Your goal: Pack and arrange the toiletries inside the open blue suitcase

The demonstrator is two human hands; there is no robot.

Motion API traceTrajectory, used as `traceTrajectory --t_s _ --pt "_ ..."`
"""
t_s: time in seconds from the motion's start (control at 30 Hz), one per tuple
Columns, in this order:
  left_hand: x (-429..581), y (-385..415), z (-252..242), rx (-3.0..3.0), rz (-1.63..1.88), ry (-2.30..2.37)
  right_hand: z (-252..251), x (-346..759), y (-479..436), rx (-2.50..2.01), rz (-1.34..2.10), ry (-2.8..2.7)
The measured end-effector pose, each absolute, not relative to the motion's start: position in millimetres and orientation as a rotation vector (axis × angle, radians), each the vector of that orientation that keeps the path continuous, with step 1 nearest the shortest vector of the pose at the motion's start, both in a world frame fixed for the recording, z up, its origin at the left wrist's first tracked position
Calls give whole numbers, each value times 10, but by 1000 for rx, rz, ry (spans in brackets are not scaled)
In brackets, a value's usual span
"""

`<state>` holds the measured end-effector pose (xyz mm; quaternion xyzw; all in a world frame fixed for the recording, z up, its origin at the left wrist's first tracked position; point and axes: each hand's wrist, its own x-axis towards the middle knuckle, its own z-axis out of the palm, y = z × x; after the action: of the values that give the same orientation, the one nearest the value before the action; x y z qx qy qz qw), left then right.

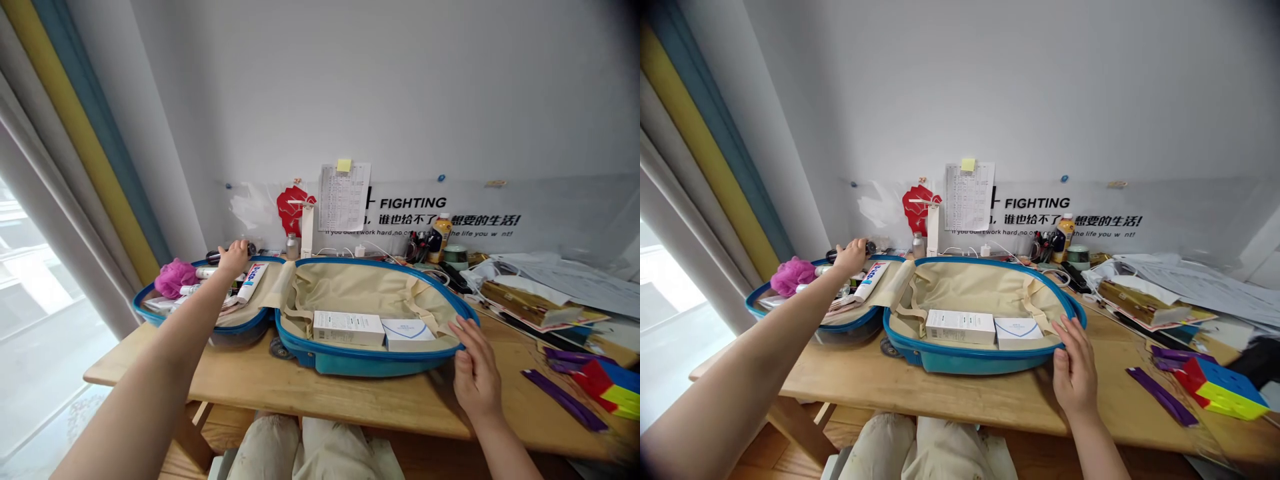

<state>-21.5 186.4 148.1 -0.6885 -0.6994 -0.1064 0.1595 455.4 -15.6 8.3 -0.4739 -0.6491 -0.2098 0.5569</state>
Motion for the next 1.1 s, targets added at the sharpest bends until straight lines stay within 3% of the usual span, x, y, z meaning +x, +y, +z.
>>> traceTrajectory --t_s 0.13,0.33,0.67,1.1 --pt "142 1647 1842 -2074 -476 -1785 82 4556 -151 -1115 -495 -1533" --pt "1062 996 2172 -2834 -811 -1112 76 4561 -137 -1126 -477 -1524" --pt "1806 629 1601 -3324 -125 -1042 100 4530 -144 -1145 -464 -1490" --pt "2103 564 1290 -3168 289 -1027 109 4523 -149 -1151 -462 -1497"
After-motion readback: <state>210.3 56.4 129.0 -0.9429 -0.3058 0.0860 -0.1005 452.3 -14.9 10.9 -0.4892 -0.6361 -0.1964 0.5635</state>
